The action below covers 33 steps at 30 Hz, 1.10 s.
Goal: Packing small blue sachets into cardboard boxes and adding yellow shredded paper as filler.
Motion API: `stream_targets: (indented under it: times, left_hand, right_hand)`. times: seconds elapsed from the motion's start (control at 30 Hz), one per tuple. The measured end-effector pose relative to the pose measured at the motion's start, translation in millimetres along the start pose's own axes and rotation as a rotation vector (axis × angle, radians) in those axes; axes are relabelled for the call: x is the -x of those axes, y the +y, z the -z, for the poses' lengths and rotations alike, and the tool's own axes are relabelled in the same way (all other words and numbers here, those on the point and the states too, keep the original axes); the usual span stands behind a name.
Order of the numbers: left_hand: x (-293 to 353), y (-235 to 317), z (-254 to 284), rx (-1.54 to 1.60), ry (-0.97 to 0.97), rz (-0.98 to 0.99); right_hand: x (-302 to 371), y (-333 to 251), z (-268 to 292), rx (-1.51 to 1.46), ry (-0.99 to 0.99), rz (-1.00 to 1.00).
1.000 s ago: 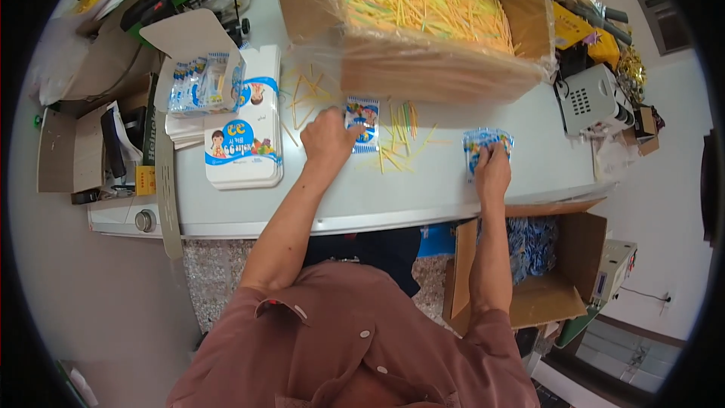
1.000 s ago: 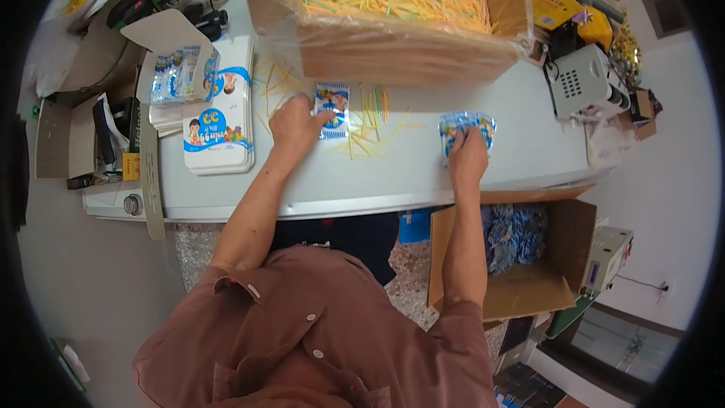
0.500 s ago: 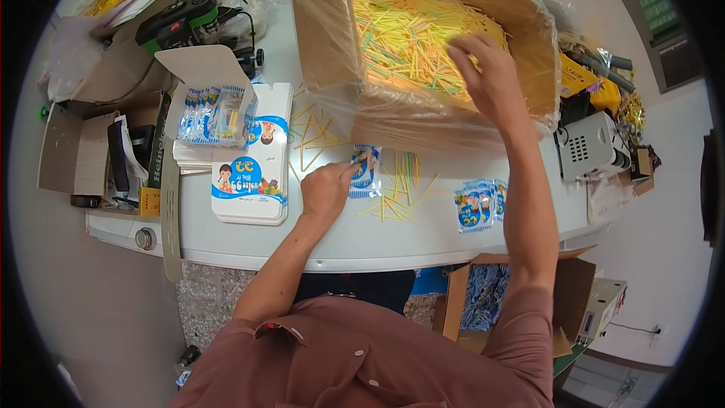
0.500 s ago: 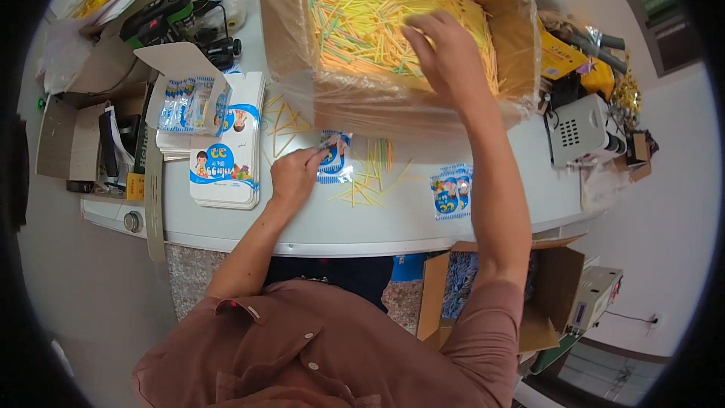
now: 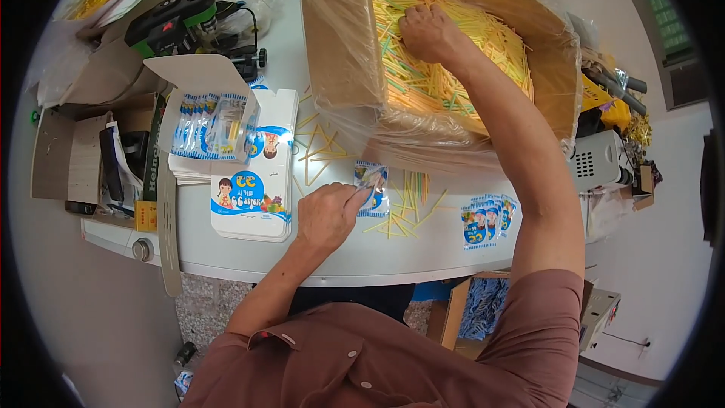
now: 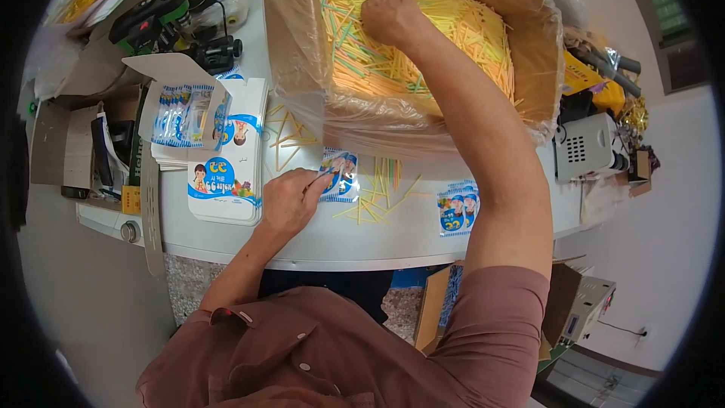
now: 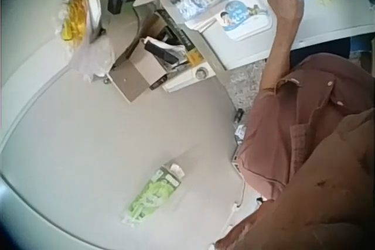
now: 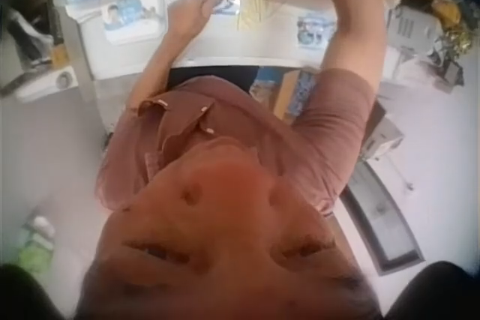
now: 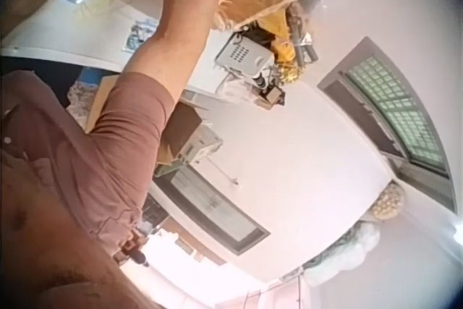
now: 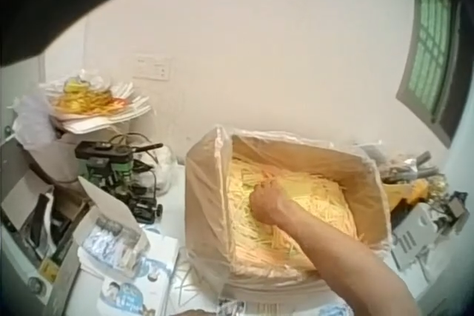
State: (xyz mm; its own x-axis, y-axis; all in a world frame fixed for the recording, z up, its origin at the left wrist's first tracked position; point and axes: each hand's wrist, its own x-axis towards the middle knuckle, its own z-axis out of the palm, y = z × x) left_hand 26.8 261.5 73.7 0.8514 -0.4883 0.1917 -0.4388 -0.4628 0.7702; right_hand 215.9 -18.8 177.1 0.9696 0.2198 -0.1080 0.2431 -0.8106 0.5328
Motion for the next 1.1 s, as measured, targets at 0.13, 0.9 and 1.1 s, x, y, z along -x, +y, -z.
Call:
stream_targets:
  times: [0.13,0.9,1.1]
  left_hand:
    - [2.6,8.4,8.3,0.096,0.005,-0.007]
    - [-16.6,113.1,31.1,0.852,-0.828,0.173]
    - [6.0,50.2,0.6,0.814,-0.148,0.136]
  right_hand:
    - [14.3,21.1,4.2,-0.043,-0.072,-0.031]
    - [286.7,-170.7,37.7,-2.450,-0.170,-0.082]
    - [321.4,-207.0,2.1,-1.868,0.250,-0.596]
